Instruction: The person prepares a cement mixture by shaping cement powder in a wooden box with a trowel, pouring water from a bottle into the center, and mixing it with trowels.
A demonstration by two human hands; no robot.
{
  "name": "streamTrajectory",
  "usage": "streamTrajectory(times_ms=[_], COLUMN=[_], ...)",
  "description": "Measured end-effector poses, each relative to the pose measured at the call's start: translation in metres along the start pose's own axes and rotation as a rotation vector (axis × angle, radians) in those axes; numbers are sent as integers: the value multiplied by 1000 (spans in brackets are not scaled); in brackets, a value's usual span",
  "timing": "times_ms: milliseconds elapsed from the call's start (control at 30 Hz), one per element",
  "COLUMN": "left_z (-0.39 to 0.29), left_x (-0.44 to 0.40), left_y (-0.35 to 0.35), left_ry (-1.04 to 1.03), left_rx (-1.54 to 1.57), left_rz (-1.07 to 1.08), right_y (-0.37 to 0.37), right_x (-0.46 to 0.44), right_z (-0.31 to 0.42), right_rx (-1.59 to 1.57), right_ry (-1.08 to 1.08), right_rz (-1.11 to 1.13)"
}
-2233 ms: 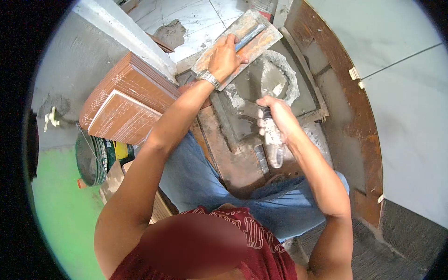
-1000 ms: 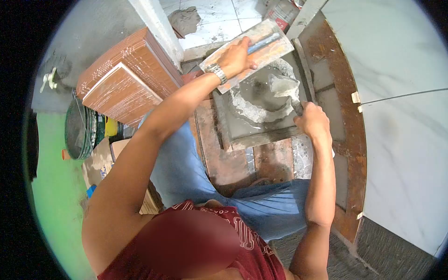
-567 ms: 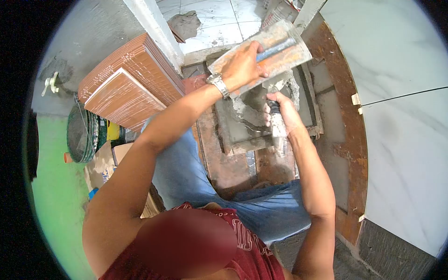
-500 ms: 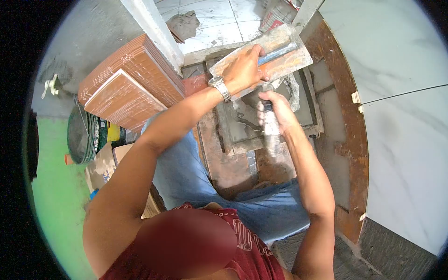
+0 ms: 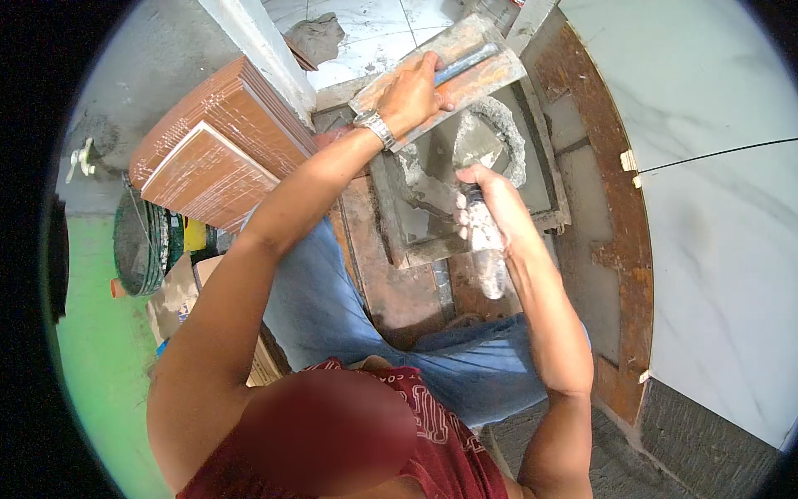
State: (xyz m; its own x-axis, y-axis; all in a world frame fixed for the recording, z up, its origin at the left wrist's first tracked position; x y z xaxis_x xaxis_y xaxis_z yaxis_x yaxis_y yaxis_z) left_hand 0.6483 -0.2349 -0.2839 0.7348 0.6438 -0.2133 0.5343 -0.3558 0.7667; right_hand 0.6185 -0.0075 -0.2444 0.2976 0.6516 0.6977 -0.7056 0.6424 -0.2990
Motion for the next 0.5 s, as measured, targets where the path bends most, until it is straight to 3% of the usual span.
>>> streamTrajectory(times_ms=[67, 167, 267, 300, 333, 400, 433, 500], left_z=[7, 16, 25, 35, 31, 39, 53, 77], left_x=[-4, -7, -11, -15, -12, -16, -18, -11], left_y=[4, 17, 27, 23, 32, 33, 29, 23], left_ry=[11, -77, -86, -227, -284, -296, -276, -509], left_rx=[8, 42, 384, 381, 447, 626, 441, -463], left_rz=[-25, -112, -178, -334, -353, -238, -176, -74], right_y=[12, 21, 36, 41, 40, 30, 22, -1], right_x=[6, 21, 9, 5, 6, 7, 17, 37], right_z=[4, 17, 11, 10, 11, 15, 18, 20], right_rx=[24, 186, 229, 315, 431, 673, 786, 976], right_ry=[-46, 37, 125, 194, 275, 434, 458, 616], right_rz=[26, -152, -224, -184, -193, -219, -241, -299])
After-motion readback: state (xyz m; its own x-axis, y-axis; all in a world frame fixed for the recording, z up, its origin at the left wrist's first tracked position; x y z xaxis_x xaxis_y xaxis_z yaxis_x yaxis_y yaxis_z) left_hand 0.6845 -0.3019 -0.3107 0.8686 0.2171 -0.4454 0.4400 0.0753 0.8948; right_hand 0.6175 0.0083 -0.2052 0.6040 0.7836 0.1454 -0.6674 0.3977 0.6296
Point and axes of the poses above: each hand's wrist, its own x-axis away from the middle knuckle, its own y-axis out of the back of the hand, z = x × y, the point moved 2 cm from there along -x, towards the middle knuckle, and after that the axes turned 1 degree about -y, right-handed, at the moved point
